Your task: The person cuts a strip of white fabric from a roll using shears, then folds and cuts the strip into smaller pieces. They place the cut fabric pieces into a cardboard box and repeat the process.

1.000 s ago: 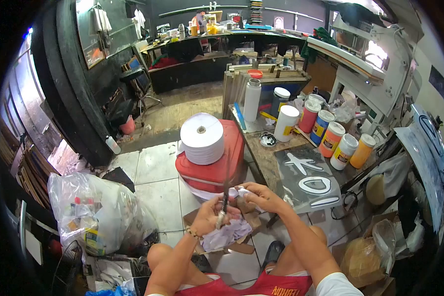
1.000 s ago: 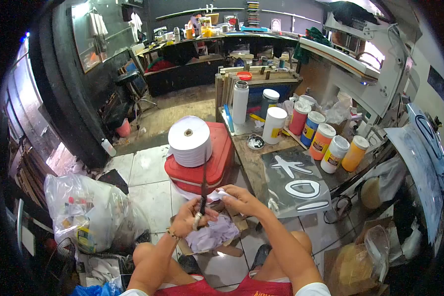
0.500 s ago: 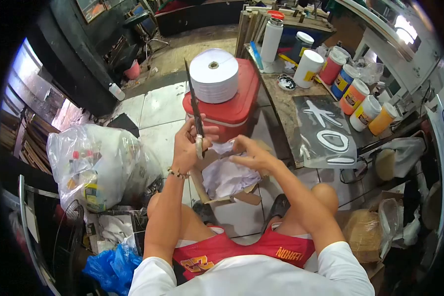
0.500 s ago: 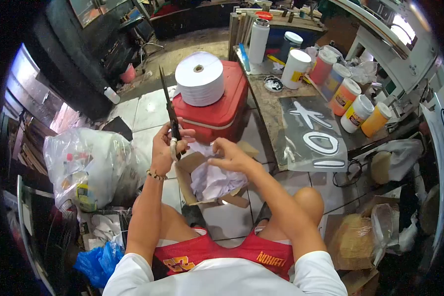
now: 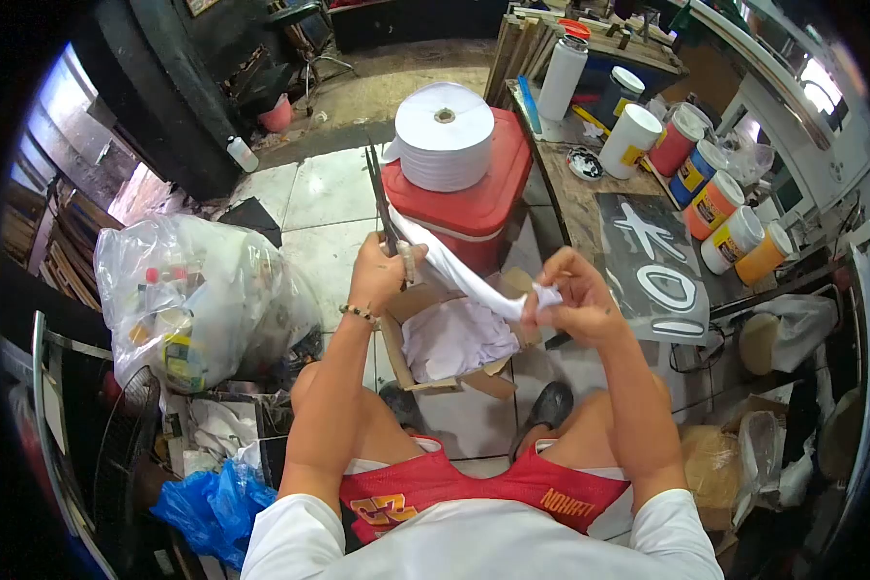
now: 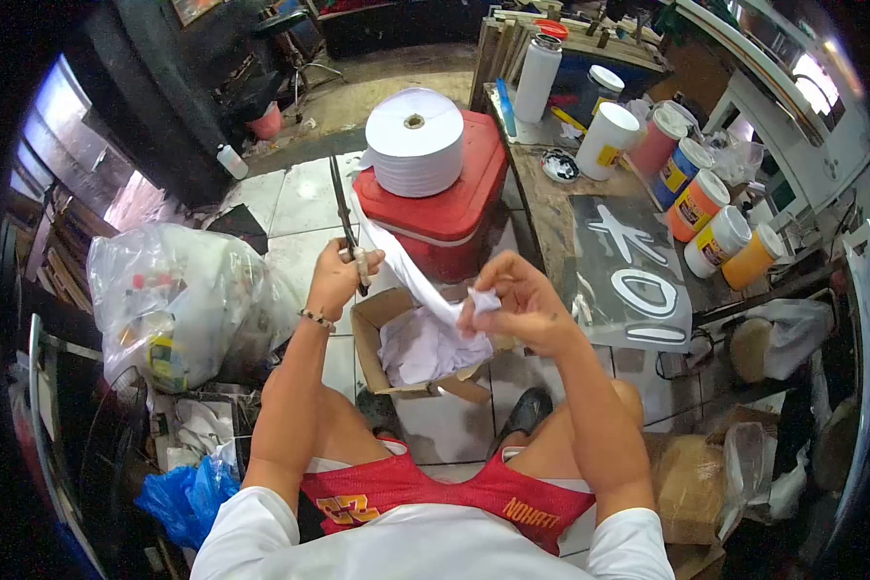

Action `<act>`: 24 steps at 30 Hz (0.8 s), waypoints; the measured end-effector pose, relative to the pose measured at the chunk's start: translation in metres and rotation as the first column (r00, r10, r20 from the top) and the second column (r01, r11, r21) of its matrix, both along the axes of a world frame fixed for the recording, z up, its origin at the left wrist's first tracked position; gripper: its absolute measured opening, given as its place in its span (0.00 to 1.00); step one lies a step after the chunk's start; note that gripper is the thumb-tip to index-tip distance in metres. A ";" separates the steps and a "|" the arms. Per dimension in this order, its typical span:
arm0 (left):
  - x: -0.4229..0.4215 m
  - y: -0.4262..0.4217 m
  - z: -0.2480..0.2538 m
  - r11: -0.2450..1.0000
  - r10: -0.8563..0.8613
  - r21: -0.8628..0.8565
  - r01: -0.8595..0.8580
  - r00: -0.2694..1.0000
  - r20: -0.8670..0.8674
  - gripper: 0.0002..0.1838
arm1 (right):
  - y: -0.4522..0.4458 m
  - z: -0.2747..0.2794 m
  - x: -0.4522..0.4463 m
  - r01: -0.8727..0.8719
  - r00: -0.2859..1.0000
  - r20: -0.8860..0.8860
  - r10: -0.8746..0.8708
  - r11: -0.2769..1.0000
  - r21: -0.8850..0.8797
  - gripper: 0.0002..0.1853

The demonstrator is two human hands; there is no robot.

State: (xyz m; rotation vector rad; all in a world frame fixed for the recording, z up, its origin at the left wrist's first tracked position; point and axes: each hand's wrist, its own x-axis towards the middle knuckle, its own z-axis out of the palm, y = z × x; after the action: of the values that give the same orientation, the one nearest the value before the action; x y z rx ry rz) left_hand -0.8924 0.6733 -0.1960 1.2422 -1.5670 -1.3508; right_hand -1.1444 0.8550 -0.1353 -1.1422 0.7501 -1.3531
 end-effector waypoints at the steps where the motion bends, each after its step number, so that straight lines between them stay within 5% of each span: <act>1: 0.001 -0.008 -0.015 1.000 0.007 -0.004 -0.007 1.000 0.000 0.32 | 0.004 0.001 0.001 -0.105 0.991 0.073 0.109 0.993 -0.054 0.21; 3: 0.003 -0.022 -0.041 0.991 0.105 -0.115 -0.074 0.948 0.299 0.30 | 0.011 0.009 0.006 -0.177 0.972 0.142 0.189 0.980 -0.090 0.20; 5: 0.001 -0.027 -0.047 0.978 0.177 -0.163 -0.133 0.938 0.298 0.27 | 0.017 0.016 0.010 -0.282 0.939 0.171 0.299 0.952 -0.119 0.19; 7: -0.006 -0.027 -0.032 0.932 0.136 0.357 -0.068 0.976 -0.168 0.24 | 0.019 0.013 0.015 -0.325 0.923 0.166 0.346 0.935 -0.143 0.19; 8: -0.007 -0.029 -0.041 0.904 0.163 0.428 0.012 0.915 -0.370 0.20 | 0.021 0.013 0.016 -0.413 0.899 0.131 0.417 0.909 -0.053 0.20; 9: -0.014 -0.020 -0.034 0.917 0.213 0.400 -0.008 0.856 -0.471 0.17 | 0.023 0.013 0.016 -0.488 0.870 0.102 0.483 0.872 0.038 0.20; 13: 0.002 -0.062 -0.075 0.929 0.340 0.289 -0.230 0.839 -0.425 0.11 | 0.024 0.015 0.016 -0.692 0.722 0.115 0.683 0.714 0.108 0.18; 15: 0.017 -0.102 -0.072 0.923 0.384 0.215 -0.320 0.813 -0.438 0.05 | 0.025 0.015 0.008 -0.662 0.750 0.113 0.652 0.736 0.144 0.19; 16: 0.023 -0.128 -0.071 0.950 0.313 0.177 -0.258 0.763 -0.565 0.03 | 0.021 0.011 0.003 -0.614 0.787 0.019 0.617 0.777 0.138 0.20; 17: 0.042 -0.155 -0.072 0.996 0.059 -0.013 -0.084 0.793 -0.606 0.03 | 0.018 0.009 -0.002 -0.564 0.815 -0.074 0.575 0.816 0.129 0.21; 18: 0.037 -0.191 -0.049 0.930 0.328 0.366 -0.036 0.534 -0.779 0.05 | 0.018 0.010 -0.008 -0.548 0.833 0.011 0.552 0.824 0.145 0.23; 19: 0.051 -0.243 -0.056 0.991 0.000 -0.110 -0.072 0.835 -0.551 0.05 | 0.017 0.013 -0.011 -0.542 0.838 0.013 0.545 0.829 0.138 0.23; 20: 0.044 -0.272 -0.033 0.928 0.090 -0.328 -0.176 0.962 -0.260 0.07 | 0.016 0.019 -0.012 -0.380 0.888 -0.185 0.422 0.898 0.224 0.23; 21: 0.006 -0.219 0.059 0.957 0.268 0.289 -0.036 0.496 -0.826 0.08 | 0.016 0.024 -0.013 -0.194 0.876 -0.385 0.291 0.943 0.272 0.24; 23: -0.025 -0.220 0.116 0.976 0.218 0.177 -0.126 0.583 -0.783 0.07 | 0.015 0.020 -0.016 -0.099 0.841 -0.494 0.221 0.960 0.260 0.25; 24: -0.040 -0.214 0.145 0.985 0.172 0.111 -0.132 0.703 -0.690 0.06 | 0.010 0.007 -0.019 -0.053 0.798 -0.592 0.115 0.991 0.122 0.26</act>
State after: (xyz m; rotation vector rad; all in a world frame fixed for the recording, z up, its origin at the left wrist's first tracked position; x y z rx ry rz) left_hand -0.9328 0.4592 -0.0512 0.7136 -0.8675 -1.5155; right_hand -1.1634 0.8648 -0.1285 -1.5270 1.1896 -0.8537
